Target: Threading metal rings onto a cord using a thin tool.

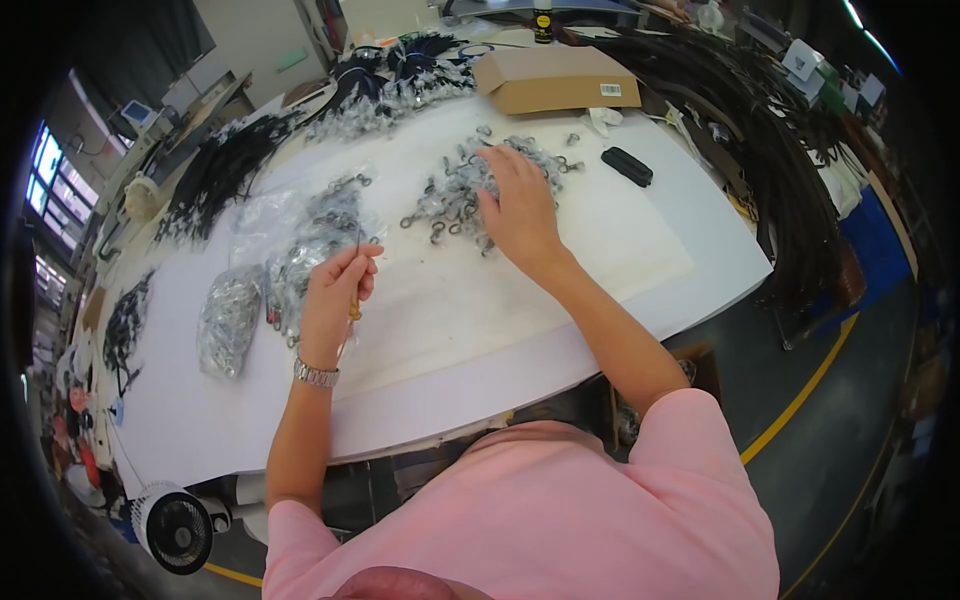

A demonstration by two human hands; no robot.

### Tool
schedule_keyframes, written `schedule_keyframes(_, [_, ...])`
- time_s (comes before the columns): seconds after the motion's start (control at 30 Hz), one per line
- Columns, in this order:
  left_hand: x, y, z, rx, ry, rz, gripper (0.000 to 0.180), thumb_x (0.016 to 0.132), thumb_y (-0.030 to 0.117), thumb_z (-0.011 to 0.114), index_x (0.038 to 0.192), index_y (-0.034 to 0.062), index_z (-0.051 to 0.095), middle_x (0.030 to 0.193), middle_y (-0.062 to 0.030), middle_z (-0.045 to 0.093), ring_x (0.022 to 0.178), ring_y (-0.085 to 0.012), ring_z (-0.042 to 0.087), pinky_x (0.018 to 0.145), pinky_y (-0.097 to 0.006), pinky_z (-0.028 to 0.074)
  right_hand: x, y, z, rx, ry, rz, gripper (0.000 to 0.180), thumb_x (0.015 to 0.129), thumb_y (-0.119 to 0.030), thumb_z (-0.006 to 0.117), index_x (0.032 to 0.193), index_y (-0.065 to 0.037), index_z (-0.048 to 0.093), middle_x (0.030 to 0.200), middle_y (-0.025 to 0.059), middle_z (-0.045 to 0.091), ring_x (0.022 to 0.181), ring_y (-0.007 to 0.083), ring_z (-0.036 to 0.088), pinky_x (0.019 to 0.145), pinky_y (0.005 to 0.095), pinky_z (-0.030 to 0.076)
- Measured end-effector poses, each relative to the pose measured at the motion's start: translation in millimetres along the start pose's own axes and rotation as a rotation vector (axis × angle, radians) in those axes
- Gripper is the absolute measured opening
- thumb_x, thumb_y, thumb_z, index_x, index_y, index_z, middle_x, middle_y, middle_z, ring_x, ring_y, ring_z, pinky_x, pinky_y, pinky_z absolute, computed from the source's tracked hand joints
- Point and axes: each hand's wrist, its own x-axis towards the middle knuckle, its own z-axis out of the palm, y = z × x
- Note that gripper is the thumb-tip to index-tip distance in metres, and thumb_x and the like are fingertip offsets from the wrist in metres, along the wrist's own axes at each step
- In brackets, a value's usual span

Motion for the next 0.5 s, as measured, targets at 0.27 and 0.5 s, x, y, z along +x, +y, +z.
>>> schedule_keyframes(0.27, [-1.0,11.5,-35.8,0.113,0.146,0.067,0.029,0.109,0.023,0.053,0.11,0.0032,0.073,0.068,0.0039,0.057,0.051,-0.0006,0.043,0.044,-0.019,0.031,-15.8,-53.7,19.6,-0.037,-0.374,-0.36,0.025,0.086,-0.007,0.072,0.111,-0.007,0.069,0.13,0.0112,0.063,0.134,0.0369,0.049,0.112,0.0551,0.034])
schedule_keyframes(0.5, [-0.7,-4.9,-44.0,0.013,0.18,0.029,0.027,0.107,0.022,0.056,0.105,0.001,0.074,0.067,0.0041,0.056,0.049,-0.0006,0.039,0.043,-0.019,0.028,-29.2,18.1,69.1,-0.403,-0.59,-0.33,0.029,0.092,-0.015,0.066,0.12,-0.008,0.07,0.137,0.0108,0.06,0.136,0.0352,0.047,0.12,0.0559,0.026])
